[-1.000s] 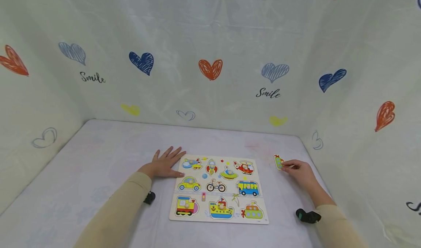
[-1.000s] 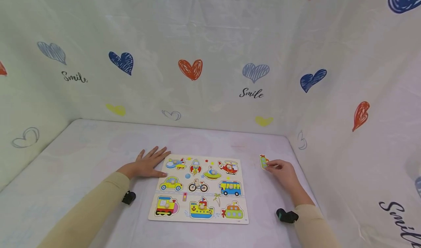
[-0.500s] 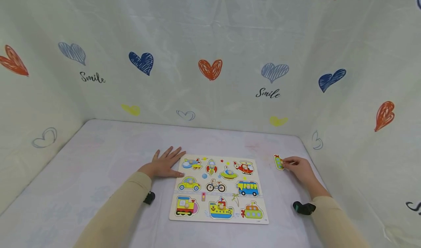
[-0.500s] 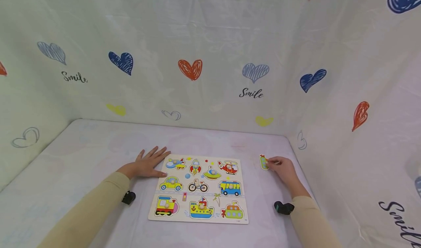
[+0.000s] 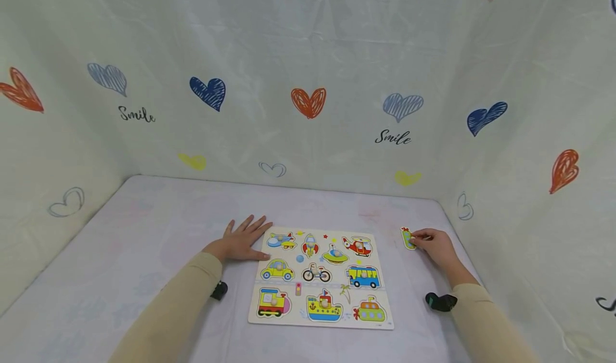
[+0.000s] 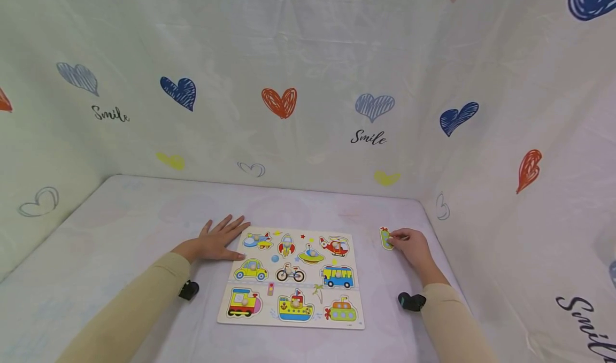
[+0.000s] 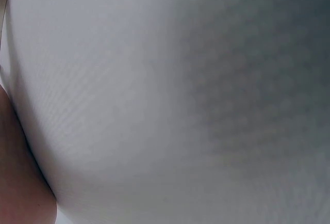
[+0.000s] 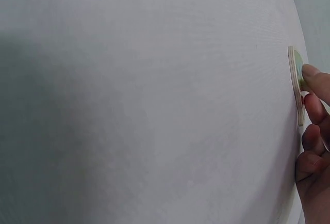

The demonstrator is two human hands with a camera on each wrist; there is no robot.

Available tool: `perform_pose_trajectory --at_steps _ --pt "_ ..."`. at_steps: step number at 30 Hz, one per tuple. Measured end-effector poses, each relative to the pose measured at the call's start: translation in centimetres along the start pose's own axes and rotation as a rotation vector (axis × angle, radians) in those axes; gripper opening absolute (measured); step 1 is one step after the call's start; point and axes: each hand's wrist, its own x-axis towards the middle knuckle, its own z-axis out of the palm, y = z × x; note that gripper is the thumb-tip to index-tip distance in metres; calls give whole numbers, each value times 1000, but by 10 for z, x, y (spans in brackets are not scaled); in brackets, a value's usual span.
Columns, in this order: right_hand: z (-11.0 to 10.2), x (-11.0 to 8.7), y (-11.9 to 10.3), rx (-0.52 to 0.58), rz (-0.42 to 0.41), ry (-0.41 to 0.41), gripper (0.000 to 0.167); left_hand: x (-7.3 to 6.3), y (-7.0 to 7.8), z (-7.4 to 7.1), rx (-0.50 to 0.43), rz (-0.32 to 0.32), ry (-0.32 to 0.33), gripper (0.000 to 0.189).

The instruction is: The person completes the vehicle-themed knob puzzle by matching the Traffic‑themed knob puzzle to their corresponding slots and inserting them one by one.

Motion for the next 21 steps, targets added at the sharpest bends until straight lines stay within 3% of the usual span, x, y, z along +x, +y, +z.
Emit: perform_pose_trajectory --at_steps 21 --pt "2 -2 -4 -46 -19 -6 20 -5 5 -5 -33 16 7 96"
